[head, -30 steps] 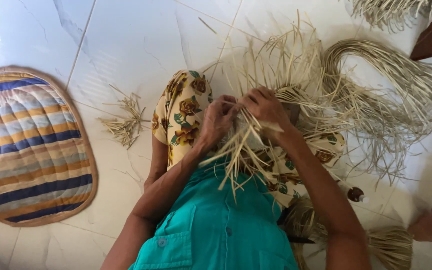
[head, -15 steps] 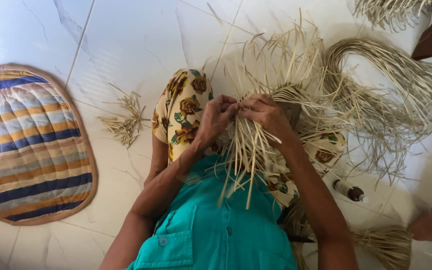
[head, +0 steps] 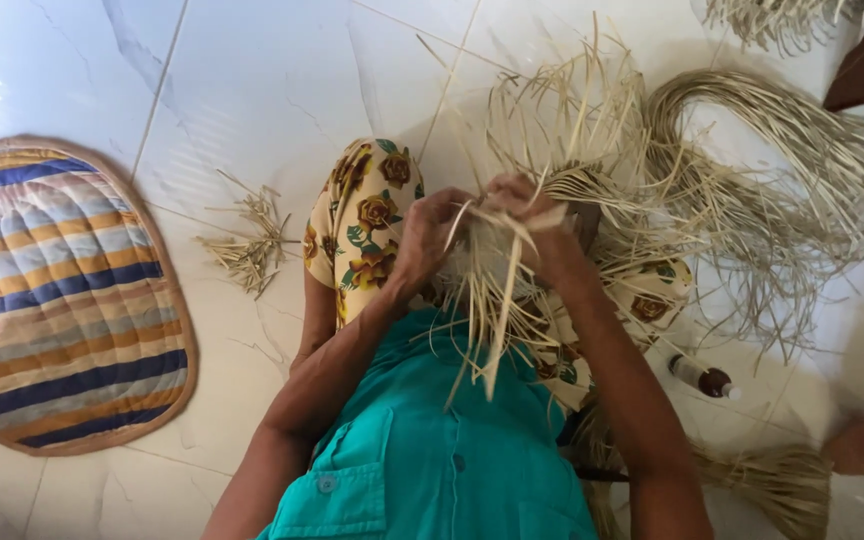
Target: Weaving dried straw or grass strands to create a circular object, likely a hat or basket base, using a wooden form.
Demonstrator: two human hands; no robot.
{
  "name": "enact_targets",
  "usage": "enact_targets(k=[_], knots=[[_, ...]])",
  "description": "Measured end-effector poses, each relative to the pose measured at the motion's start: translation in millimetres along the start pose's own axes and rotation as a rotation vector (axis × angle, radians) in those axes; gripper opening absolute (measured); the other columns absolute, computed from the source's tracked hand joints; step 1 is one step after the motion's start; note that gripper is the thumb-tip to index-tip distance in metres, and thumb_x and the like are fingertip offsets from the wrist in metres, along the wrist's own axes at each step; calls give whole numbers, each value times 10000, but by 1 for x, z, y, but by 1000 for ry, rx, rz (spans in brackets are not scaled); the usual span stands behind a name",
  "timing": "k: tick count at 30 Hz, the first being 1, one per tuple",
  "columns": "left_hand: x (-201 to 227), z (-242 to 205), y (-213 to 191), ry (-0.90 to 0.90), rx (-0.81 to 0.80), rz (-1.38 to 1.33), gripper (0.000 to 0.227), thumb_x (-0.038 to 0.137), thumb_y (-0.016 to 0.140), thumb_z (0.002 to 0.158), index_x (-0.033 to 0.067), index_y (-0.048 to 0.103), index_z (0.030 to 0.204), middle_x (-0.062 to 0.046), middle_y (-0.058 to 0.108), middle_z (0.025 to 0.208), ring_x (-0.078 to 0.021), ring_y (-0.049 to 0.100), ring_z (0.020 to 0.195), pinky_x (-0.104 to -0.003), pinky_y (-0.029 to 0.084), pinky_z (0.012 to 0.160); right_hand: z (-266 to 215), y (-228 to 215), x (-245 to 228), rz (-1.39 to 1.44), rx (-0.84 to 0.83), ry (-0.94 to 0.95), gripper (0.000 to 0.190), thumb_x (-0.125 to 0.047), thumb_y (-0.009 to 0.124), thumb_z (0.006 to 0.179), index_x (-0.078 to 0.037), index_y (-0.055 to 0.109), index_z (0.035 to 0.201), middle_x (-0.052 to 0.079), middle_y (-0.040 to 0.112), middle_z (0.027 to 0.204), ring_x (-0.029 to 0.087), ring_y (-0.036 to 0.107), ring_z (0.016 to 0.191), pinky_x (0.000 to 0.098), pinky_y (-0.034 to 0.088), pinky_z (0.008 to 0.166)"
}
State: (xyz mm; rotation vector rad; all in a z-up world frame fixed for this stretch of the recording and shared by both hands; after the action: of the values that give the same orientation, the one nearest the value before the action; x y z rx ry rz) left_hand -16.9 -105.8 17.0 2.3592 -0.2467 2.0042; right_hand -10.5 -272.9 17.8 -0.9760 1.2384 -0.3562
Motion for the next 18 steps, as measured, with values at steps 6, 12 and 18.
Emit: enact_targets(k=[6,12,18], knots=[[-20,7,4,-166,-36,14,155,232,661,786,134,721,891,-30,691,681,-136,678,667,-313,531,601,-15,2,-23,-220,130,-250,129,-197,625,897,-89,685,934,95,558,1232,357,560,1058,485,512,816],[28,-8,7,197,69,229,188,143,690,760,65,696,930,-183,673,711,-391,666,750,-448,523,613,6,35,31,1447,227,315,845,-574,504,822,-135,177,1466,167,489,1362,290,559,1133,367,413,867],[1,1,2,-23,-1,71,161,238,644,818,90,692,856,-198,645,700,-369,660,743,-469,483,642,10,-3,-1,227,131,125,286,-48,674,842,30,509,1062,276,539,1006,541,551,921,530,471,741]])
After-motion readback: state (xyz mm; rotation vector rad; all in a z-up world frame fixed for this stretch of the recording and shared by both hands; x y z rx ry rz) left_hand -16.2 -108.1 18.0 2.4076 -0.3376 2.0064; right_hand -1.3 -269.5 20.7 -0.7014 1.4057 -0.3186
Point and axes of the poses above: each hand's wrist, its own z-axis towards the middle knuckle, its own y-axis out of the palm, x = y × z, the point moved 3 cm from there along z, towards the middle knuckle
